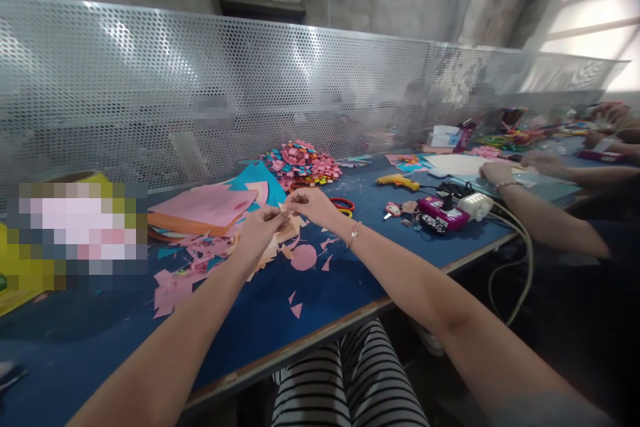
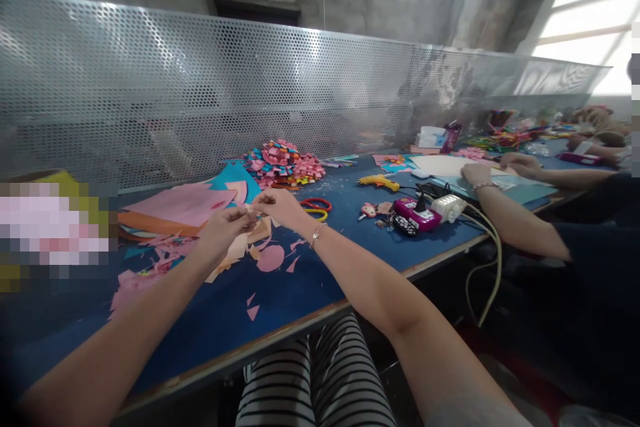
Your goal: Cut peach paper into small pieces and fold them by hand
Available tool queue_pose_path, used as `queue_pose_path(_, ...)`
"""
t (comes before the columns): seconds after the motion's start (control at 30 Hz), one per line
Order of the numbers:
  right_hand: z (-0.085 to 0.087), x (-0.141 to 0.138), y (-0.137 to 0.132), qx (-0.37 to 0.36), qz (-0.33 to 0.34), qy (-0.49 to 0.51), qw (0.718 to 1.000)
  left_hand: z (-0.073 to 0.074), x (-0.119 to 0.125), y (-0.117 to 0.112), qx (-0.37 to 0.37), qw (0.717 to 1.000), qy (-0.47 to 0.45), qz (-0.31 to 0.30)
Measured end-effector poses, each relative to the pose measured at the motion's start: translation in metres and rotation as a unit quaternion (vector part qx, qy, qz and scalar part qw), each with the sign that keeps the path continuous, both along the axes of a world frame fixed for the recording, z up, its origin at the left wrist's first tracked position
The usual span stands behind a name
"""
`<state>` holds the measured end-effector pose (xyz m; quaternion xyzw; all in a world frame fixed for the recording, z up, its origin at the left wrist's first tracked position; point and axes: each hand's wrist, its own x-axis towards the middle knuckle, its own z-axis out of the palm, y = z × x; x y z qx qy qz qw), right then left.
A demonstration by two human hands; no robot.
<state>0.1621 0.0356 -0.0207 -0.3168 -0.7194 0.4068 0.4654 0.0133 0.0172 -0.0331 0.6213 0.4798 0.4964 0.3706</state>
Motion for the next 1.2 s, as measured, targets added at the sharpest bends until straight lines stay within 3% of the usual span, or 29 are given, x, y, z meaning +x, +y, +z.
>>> queue_pose_path(0.23, -0.003, 0.001, 0.002, -0.049, -0.011, 0.031, 0.998, -0.002, 0.002, -0.001, -0.009, 0.999, -0.034, -0.021)
queue_pose_path(0.53, 0.003, 0.008, 0.001, 0.026, -0.024, -0.042, 0.998, 0.005, 0.006, -0.009, -0.02, 0.999, -0.031, -0.037)
queue_pose_path(0.7, 0.006, 0.01, -0.001, 0.024, -0.016, -0.039, 0.999, 0.007, 0.007, -0.011, -0.031, 0.997, -0.06, -0.036)
queue_pose_path(0.9, 0.005, 0.009, 0.0, -0.033, 0.012, 0.017, 0.999, 0.006, 0.008, -0.01, -0.055, 0.993, -0.105, -0.023)
queue_pose_path(1.03, 0.003, 0.008, 0.003, -0.029, 0.001, 0.024, 0.999, 0.009, 0.009, -0.011, -0.106, 0.975, -0.193, -0.038)
queue_pose_path(1.2, 0.0, 0.007, 0.005, 0.051, -0.012, -0.007, 0.999, 0.013, 0.008, -0.01, -0.217, 0.925, -0.309, -0.048)
